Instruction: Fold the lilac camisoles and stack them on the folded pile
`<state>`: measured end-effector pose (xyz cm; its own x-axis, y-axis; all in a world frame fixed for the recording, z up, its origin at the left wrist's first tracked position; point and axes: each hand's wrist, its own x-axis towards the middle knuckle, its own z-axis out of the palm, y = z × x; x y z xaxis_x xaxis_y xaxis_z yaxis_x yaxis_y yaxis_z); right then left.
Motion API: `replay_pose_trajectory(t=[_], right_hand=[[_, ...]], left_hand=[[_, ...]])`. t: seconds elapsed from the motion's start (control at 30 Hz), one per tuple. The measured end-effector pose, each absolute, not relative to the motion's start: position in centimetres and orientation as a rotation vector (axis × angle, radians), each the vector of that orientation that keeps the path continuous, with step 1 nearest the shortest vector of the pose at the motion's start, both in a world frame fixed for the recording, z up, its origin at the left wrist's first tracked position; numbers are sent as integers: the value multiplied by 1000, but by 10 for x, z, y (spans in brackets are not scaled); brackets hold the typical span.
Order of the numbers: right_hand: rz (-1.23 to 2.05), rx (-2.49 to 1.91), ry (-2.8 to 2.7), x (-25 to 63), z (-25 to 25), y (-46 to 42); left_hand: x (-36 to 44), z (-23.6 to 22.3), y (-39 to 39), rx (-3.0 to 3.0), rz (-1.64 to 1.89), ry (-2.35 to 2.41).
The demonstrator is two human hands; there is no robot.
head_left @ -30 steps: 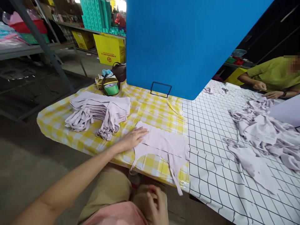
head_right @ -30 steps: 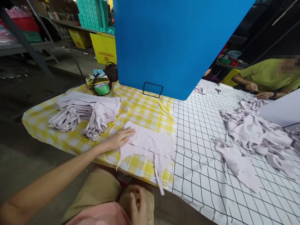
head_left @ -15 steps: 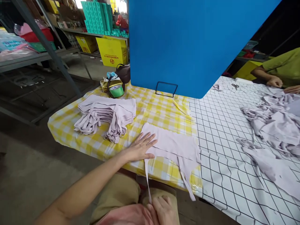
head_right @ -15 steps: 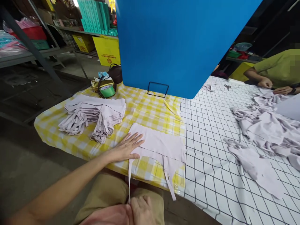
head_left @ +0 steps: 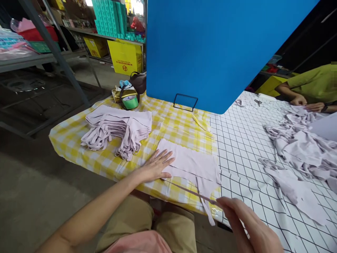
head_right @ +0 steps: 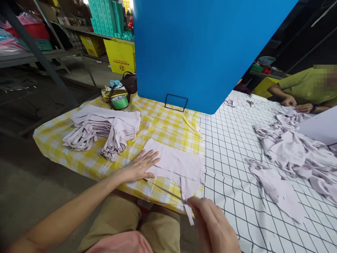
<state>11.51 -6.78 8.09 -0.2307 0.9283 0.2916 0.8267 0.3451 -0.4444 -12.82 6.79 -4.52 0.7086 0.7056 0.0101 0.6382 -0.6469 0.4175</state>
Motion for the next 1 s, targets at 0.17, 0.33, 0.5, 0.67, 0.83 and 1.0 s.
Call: replay_pose_trajectory(t=[0.17,0.33,0.5,0.67,0.83,1.0], right_hand=[[545,-1621,-1995,98,78,-38],[766,-1576,-2023,84,70,-17],[751,-1641,-2027,94,57,-9],[494,-1613,-2020,92,31,-9],[148,-1543,-2183,77,6,-17],[-6,-1508,-2212,68,-4,-15]], left_hand=[[-104,-6,47,2185,464,993],[-84,39,24,1754,520,771],[-80,31,19,1520,530,856],[-83,22,20,1427,502,921],[-84,18,20,1418,479,954],[-85,10,17,1412,492,887]])
